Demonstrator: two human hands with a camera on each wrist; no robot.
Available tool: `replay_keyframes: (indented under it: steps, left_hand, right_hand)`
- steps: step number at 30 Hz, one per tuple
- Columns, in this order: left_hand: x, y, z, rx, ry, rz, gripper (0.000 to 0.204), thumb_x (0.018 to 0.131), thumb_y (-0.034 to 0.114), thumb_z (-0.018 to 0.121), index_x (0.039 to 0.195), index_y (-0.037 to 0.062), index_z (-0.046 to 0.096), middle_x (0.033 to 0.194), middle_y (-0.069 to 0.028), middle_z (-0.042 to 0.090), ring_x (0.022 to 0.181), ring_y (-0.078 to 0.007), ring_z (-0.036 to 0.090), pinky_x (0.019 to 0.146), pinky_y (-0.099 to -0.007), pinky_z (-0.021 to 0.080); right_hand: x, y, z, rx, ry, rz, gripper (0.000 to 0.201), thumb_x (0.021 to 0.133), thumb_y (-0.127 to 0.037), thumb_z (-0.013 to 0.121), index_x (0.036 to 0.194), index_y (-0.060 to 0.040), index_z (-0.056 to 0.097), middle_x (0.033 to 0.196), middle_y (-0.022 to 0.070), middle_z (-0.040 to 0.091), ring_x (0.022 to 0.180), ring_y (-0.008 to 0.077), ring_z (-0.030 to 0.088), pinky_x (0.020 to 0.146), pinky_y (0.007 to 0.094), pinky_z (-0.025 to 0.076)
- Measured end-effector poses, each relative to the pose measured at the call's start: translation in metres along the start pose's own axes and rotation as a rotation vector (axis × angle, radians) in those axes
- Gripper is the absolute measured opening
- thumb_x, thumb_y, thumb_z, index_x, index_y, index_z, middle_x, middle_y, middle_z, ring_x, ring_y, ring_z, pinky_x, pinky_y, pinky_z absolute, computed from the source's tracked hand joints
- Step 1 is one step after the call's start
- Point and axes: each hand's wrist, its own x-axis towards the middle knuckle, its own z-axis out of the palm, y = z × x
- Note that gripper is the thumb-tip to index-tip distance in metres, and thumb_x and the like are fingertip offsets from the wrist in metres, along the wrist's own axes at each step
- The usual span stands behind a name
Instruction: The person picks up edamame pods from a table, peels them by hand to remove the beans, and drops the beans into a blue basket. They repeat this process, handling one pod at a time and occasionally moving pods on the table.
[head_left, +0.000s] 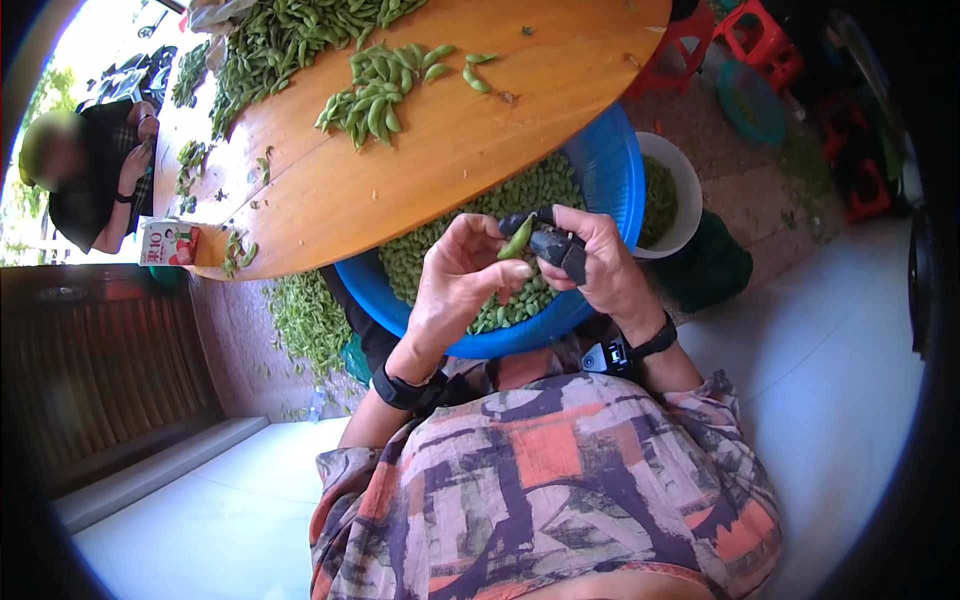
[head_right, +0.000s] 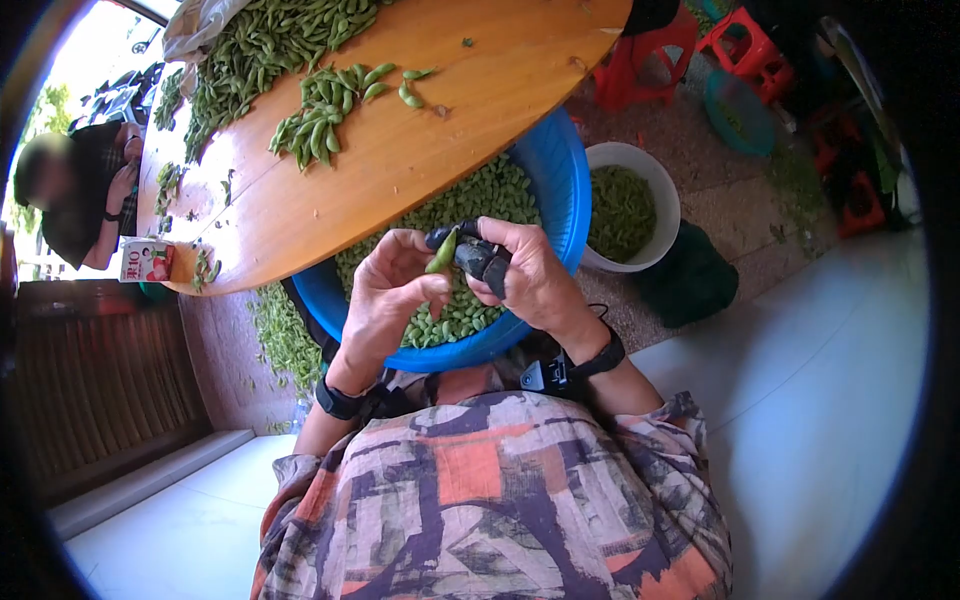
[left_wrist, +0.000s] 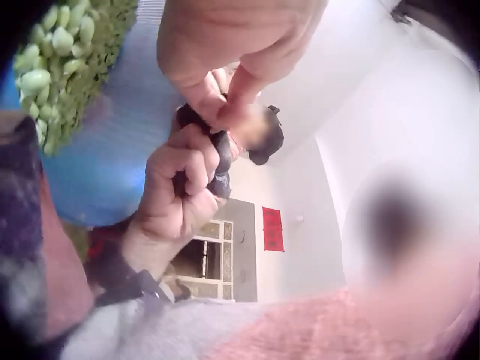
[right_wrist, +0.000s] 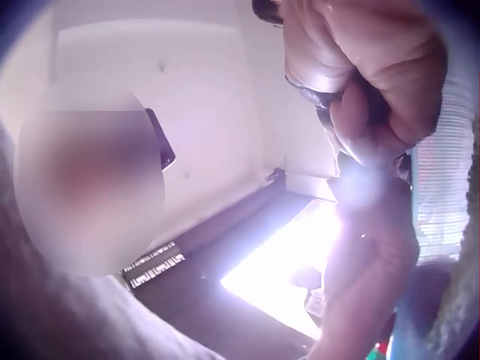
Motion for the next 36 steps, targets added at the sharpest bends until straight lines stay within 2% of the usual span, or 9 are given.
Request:
replay_keyframes:
  steps: [6,8,12,16,21,24,26,28,36]
  left_hand:
    - [-0.004,-0.002,0.002,0.639,0.213,0.102,0.011,0.083,0.007,0.075,0.082,0.0012,0.067,0.070,-0.0001,0.065,0.061,-0.0053,0.055,0.054,-0.0241,0.047]
    - [0.000,0.000,-0.002,1.087,0.135,0.464,0.011,0.085,0.010,0.074,0.086,0.0010,0.068,0.068,-0.0003,0.064,0.058,-0.0063,0.053,0.053,-0.0259,0.046]
    - [0.004,-0.003,-0.011,0.385,0.041,0.003,0.026,0.097,0.020,0.059,0.084,0.0001,0.068,0.073,-0.0020,0.066,0.058,-0.0098,0.055,0.052,-0.0255,0.045]
    - [0.004,0.012,-0.020,0.146,-0.095,-0.302,0.035,0.103,0.026,0.049,0.091,-0.0032,0.065,0.073,-0.0061,0.065,0.059,-0.0106,0.057,0.052,-0.0239,0.044]
    - [0.001,0.008,-0.003,0.176,-0.011,-0.284,0.031,0.103,0.028,0.044,0.094,-0.0003,0.054,0.067,-0.0036,0.055,0.054,-0.0098,0.049,0.049,-0.0226,0.040]
    - [0.000,0.006,0.004,0.230,0.131,-0.306,0.034,0.103,0.033,0.043,0.103,0.0001,0.052,0.072,-0.0040,0.058,0.061,-0.0122,0.054,0.055,-0.0254,0.044]
    - [0.000,0.003,-0.007,0.196,0.058,-0.361,0.019,0.096,0.015,0.051,0.106,-0.0016,0.050,0.082,-0.0096,0.060,0.071,-0.0216,0.060,0.065,-0.0288,0.051]
    - [-0.008,-0.003,-0.007,0.928,-0.035,0.150,0.024,0.081,-0.005,0.057,0.103,-0.0029,0.049,0.095,-0.0174,0.058,0.080,-0.0313,0.059,0.069,-0.0313,0.053]
    - [-0.001,-0.007,-0.004,0.928,0.036,-0.067,0.037,0.068,-0.018,0.055,0.102,-0.0047,0.045,0.109,-0.0252,0.054,0.089,-0.0375,0.058,0.072,-0.0379,0.052]
  right_hand:
    - [-0.002,0.001,0.017,-0.419,0.152,-0.085,0.011,0.092,-0.010,0.055,0.091,-0.0021,0.063,0.067,-0.0023,0.056,0.060,0.0025,0.049,0.052,0.0214,0.040]
    - [-0.002,0.002,0.019,-0.411,0.182,-0.106,0.017,0.094,-0.011,0.046,0.095,-0.0035,0.062,0.067,-0.0046,0.054,0.058,0.0006,0.048,0.051,0.0170,0.038]
    - [-0.001,0.009,0.017,-0.320,0.230,-0.090,0.010,0.093,-0.008,0.056,0.089,-0.0025,0.063,0.066,-0.0031,0.055,0.059,0.0019,0.049,0.051,0.0215,0.039]
    - [0.001,0.010,0.014,-0.447,0.149,-0.113,0.011,0.082,0.001,0.055,0.091,0.0000,0.061,0.071,0.0053,0.057,0.063,0.0143,0.054,0.055,0.0281,0.043]
    - [0.004,0.023,0.024,-0.987,0.302,-0.412,0.028,0.067,0.008,0.054,0.095,0.0027,0.057,0.085,0.0187,0.052,0.079,0.0421,0.057,0.066,0.0441,0.048]
    - [0.003,0.028,0.028,-1.053,0.313,-0.457,0.030,0.067,0.008,0.056,0.096,0.0031,0.057,0.089,0.0192,0.051,0.080,0.0418,0.057,0.067,0.0454,0.048]
    - [0.005,0.032,0.026,-1.066,0.302,-0.460,0.031,0.066,0.009,0.056,0.097,0.0034,0.056,0.091,0.0193,0.051,0.081,0.0421,0.057,0.068,0.0454,0.048]
    - [0.006,0.032,0.025,-1.076,0.292,-0.463,0.033,0.065,0.010,0.056,0.098,0.0036,0.056,0.092,0.0195,0.050,0.081,0.0424,0.057,0.068,0.0455,0.049]
    - [0.006,0.034,0.024,-1.086,0.275,-0.494,0.036,0.063,0.011,0.059,0.098,0.0039,0.055,0.092,0.0192,0.049,0.080,0.0422,0.057,0.067,0.0449,0.049]
